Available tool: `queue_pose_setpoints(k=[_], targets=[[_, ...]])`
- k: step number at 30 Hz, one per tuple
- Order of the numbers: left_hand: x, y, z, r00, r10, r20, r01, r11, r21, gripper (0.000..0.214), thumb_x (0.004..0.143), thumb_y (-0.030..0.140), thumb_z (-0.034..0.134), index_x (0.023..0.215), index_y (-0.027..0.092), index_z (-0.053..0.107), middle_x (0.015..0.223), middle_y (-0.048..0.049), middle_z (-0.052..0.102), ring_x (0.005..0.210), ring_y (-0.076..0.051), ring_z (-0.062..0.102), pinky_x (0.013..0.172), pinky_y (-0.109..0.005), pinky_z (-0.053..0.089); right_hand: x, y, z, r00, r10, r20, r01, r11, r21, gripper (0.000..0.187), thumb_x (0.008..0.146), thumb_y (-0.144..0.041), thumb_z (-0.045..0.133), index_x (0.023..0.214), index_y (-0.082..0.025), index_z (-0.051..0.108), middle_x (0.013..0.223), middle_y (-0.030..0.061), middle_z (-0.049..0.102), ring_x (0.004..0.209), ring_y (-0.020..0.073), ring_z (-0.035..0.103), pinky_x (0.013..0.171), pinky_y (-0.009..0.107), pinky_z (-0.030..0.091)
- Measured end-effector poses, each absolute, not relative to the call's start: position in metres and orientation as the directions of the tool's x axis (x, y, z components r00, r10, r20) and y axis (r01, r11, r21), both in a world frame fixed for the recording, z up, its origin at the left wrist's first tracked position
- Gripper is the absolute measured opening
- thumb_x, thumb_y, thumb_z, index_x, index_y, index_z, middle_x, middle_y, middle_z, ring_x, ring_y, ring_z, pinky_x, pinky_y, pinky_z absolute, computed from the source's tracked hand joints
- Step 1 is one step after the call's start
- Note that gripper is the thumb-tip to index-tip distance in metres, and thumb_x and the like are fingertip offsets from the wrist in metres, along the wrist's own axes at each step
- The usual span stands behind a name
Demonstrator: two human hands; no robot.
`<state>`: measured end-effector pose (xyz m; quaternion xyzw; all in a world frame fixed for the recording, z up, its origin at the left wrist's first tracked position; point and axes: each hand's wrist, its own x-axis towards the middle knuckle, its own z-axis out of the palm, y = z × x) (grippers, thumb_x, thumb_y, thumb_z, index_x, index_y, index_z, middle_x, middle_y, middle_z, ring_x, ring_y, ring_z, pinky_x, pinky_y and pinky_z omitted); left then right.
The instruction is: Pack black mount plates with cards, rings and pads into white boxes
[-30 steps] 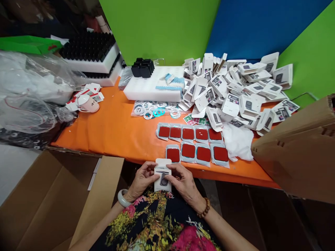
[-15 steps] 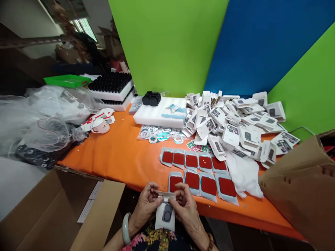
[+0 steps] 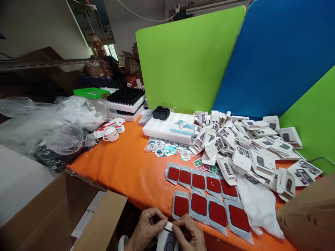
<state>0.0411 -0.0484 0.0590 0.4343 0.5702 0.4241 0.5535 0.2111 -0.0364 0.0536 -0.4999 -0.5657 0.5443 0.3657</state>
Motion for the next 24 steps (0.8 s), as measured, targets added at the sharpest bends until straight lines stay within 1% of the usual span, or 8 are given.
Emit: queue_pose_setpoints(k=[4, 7, 12, 14, 17, 20, 22, 24], targets=[[0.042, -0.04, 0.069, -0.011, 0.946, -0.324, -0.022, 0.324, 0.946, 0.017, 0.07, 0.028, 0.066, 0.066, 0.012, 0.062, 0.061, -0.0008, 0.058, 0.059, -0.011, 0.047, 0.058, -0.022, 0.038, 0.211, -0.027, 0.059, -0.252, 0.907, -0.338, 0.117, -0.319, -0.941, 0.035, 0.072, -0.05, 0.066, 0.061, -0.018, 0.056, 0.061, -0.0009, 0.05, 0.059, 0.014, 0.047, 0.054, 0.022, 0.04], [0.043, -0.037, 0.072, -0.011, 0.942, -0.335, -0.028, 0.334, 0.942, 0.017, 0.07, 0.027, 0.066, 0.065, 0.012, 0.061, 0.061, 0.0, 0.056, 0.059, -0.01, 0.046, 0.057, -0.022, 0.037, 0.211, -0.022, 0.065, -0.281, 0.862, -0.421, 0.088, -0.414, -0.906, 0.037, 0.068, -0.052, 0.067, 0.061, -0.018, 0.056, 0.056, -0.0024, 0.046, 0.055, 0.0126, 0.043, 0.051, 0.022, 0.038], [0.041, -0.038, 0.067, 0.007, 0.945, -0.328, 0.015, 0.328, 0.945, 0.015, 0.07, 0.025, 0.065, 0.063, 0.012, 0.06, 0.06, 0.0007, 0.055, 0.059, -0.01, 0.046, 0.058, -0.022, 0.037, 0.21, -0.024, 0.071, -0.294, 0.898, -0.327, 0.167, -0.289, -0.943, 0.032, 0.075, -0.047, 0.062, 0.062, -0.018, 0.056, 0.064, -0.0003, 0.052, 0.064, 0.0145, 0.047, 0.059, 0.022, 0.041], [0.039, -0.039, 0.064, 0.007, 0.943, -0.333, 0.044, 0.333, 0.942, 0.015, 0.069, 0.024, 0.066, 0.061, 0.013, 0.06, 0.059, 0.0009, 0.055, 0.058, -0.01, 0.046, 0.057, -0.022, 0.037, 0.21, -0.024, 0.07, -0.302, 0.901, -0.312, 0.201, -0.26, -0.944, 0.029, 0.077, -0.043, 0.06, 0.063, -0.018, 0.055, 0.066, -0.0003, 0.053, 0.064, 0.0144, 0.048, 0.059, 0.022, 0.04], [0.035, -0.04, 0.062, 0.041, 0.946, -0.322, 0.066, 0.319, 0.946, 0.017, 0.07, 0.025, 0.068, 0.06, 0.013, 0.061, 0.06, -0.0005, 0.058, 0.059, -0.011, 0.049, 0.059, -0.022, 0.039, 0.209, -0.02, 0.068, -0.339, 0.877, -0.341, 0.225, -0.276, -0.934, 0.023, 0.077, -0.036, 0.06, 0.063, -0.018, 0.053, 0.063, -0.0018, 0.05, 0.061, 0.0126, 0.045, 0.055, 0.021, 0.037], [0.033, -0.042, 0.06, 0.104, 0.953, -0.284, 0.03, 0.282, 0.959, 0.02, 0.071, 0.03, 0.07, 0.061, 0.014, 0.064, 0.068, -0.0035, 0.064, 0.067, -0.014, 0.056, 0.065, -0.024, 0.043, 0.21, -0.015, 0.065, -0.399, 0.833, -0.385, 0.193, -0.334, -0.923, 0.02, 0.073, -0.03, 0.062, 0.062, -0.017, 0.052, 0.06, -0.0031, 0.048, 0.058, 0.0109, 0.043, 0.054, 0.021, 0.035], [0.031, -0.045, 0.058, 0.117, 0.955, -0.272, 0.001, 0.274, 0.962, 0.021, 0.07, 0.034, 0.072, 0.064, 0.014, 0.066, 0.073, -0.0047, 0.066, 0.072, -0.016, 0.059, 0.07, -0.025, 0.045, 0.213, -0.015, 0.064, -0.395, 0.834, -0.386, 0.164, -0.349, -0.923, 0.021, 0.075, -0.032, 0.063, 0.062, -0.016, 0.054, 0.059, -0.0028, 0.05, 0.057, 0.0107, 0.044, 0.054, 0.021, 0.035], [0.029, -0.049, 0.055, 0.12, 0.949, -0.29, 0.008, 0.292, 0.957, 0.023, 0.069, 0.037, 0.073, 0.071, 0.014, 0.068, 0.076, -0.0049, 0.067, 0.074, -0.017, 0.059, 0.071, -0.025, 0.045, 0.217, -0.017, 0.064, -0.382, 0.858, -0.342, 0.166, -0.301, -0.939, 0.024, 0.079, -0.035, 0.061, 0.065, -0.016, 0.059, 0.063, -0.0006, 0.055, 0.06, 0.0123, 0.049, 0.057, 0.022, 0.038]])
